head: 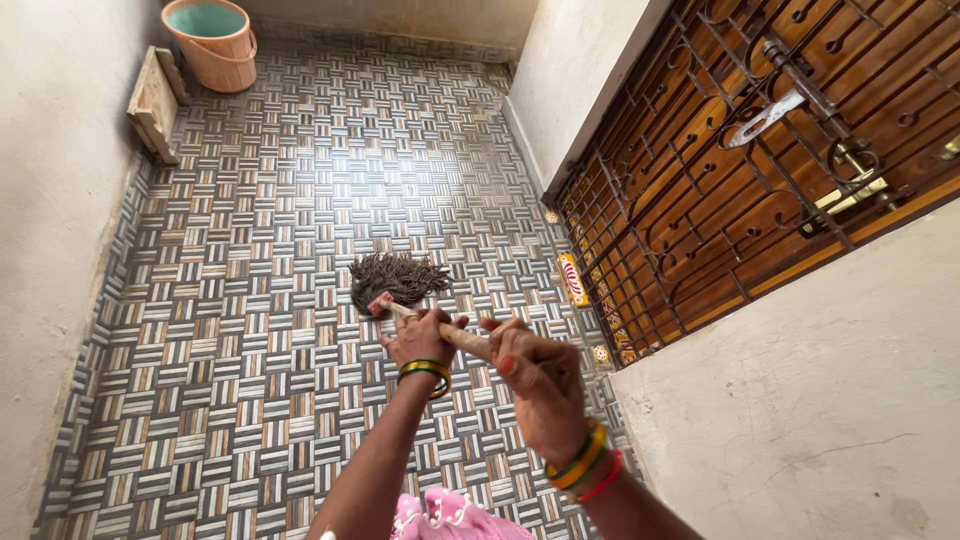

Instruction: The person uses a mop and a bucket of water to clean a tiled floor, dipping the mop head in the bucket and wringing it out by hand before continuing to mop the floor.

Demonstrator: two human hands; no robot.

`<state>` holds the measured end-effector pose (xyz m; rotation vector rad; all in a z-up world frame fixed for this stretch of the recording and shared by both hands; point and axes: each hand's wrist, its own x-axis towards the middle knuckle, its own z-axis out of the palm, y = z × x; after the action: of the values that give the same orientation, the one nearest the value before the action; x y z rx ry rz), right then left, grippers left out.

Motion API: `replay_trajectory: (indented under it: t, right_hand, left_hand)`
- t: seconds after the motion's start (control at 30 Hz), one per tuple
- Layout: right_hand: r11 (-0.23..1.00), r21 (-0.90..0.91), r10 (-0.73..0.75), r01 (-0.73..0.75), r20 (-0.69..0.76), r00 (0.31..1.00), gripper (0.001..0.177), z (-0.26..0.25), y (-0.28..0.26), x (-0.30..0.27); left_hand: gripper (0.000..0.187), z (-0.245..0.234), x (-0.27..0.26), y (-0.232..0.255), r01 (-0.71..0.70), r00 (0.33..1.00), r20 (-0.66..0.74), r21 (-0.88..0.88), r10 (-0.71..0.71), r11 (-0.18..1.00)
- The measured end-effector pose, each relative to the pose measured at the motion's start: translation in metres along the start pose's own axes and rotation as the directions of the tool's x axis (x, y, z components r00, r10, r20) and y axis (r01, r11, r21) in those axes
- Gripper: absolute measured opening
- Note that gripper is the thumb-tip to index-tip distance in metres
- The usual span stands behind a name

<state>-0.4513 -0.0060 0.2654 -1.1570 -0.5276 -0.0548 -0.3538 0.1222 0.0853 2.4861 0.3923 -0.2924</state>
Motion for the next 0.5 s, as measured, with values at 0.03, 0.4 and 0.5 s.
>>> replay_trajectory:
  t: [0.03,0.4,0.5]
  right_hand:
    - [1.0,0.005,-0.014,0.014,-0.005,1.0,0.032,-0.003,0.011,-0.006]
    - [0.93,-0.356,0.096,-0.096,-0.017,0.995,0.029,-0.033,0.174,0.008]
    - [0.86,-0.506,0.07,-0.071,-0.021,0.997,0.026,-0.018,0.186,0.017]
  left_hand:
    - [0.045,0.0,0.001,-0.004,0.0,1.0,-0.001,-0.002,0.0,1.0]
    - [0.072,-0.004,-0.013,-0.079,0.172,0.978,0.118,0.011,-0.172,0.985]
    - [0.072,-0.008,-0.025,-0.099,0.203,0.974,0.105,0.008,-0.203,0.979]
